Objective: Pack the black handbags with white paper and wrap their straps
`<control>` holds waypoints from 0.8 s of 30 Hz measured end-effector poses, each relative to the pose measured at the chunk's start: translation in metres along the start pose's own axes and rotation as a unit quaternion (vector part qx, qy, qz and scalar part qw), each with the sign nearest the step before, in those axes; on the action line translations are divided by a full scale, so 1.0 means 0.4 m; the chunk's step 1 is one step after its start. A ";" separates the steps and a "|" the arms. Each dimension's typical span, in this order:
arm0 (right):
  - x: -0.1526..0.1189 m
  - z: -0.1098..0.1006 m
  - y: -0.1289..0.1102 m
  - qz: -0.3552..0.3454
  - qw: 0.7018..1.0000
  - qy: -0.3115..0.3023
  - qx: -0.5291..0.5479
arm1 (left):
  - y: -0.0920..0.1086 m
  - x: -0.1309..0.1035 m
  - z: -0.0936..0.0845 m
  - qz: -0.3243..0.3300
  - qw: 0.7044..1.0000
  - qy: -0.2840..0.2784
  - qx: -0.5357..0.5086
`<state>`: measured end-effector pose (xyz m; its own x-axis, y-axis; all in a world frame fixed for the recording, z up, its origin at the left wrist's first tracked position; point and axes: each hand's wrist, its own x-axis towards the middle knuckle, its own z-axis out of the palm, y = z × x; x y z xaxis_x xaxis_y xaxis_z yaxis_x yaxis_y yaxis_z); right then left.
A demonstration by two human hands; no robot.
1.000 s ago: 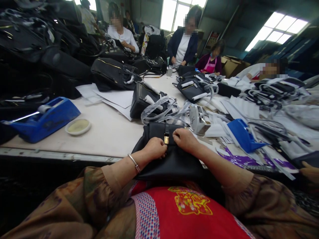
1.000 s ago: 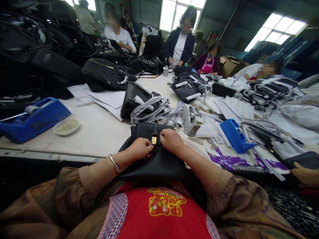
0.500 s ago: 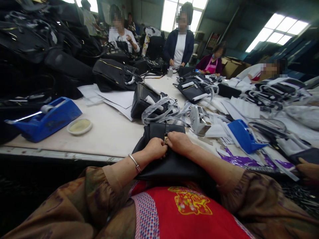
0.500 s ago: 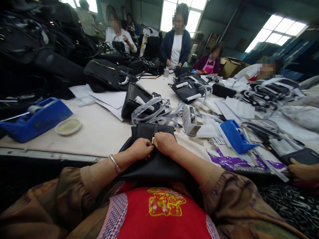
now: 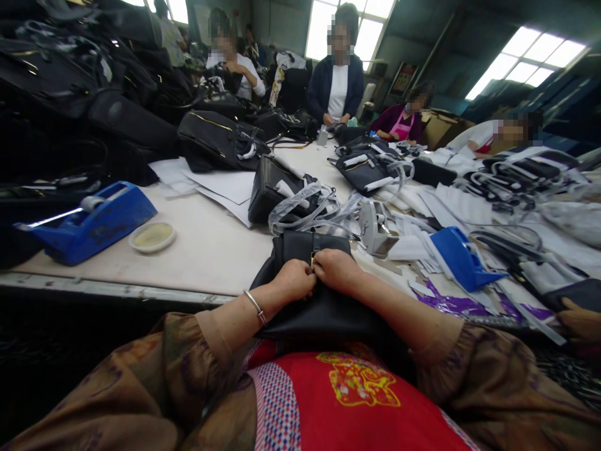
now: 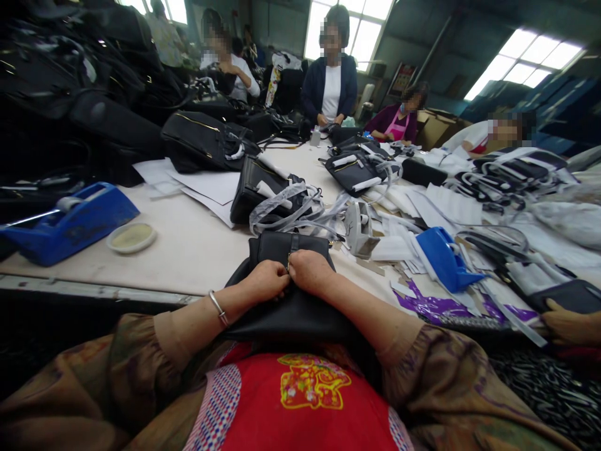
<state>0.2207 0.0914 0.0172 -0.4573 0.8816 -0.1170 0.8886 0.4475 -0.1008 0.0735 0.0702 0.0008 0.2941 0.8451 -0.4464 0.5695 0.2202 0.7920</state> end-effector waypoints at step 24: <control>-0.072 -0.065 0.025 0.068 0.997 -0.036 0.022 | -0.018 0.014 0.006 0.019 1.000 -0.006 -0.004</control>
<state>0.2436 0.0742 0.0454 -0.3358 0.9198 -0.2031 0.9407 0.3165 -0.1220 0.0728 0.0723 -0.0084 0.3247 0.8471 -0.4208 0.5508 0.1923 0.8122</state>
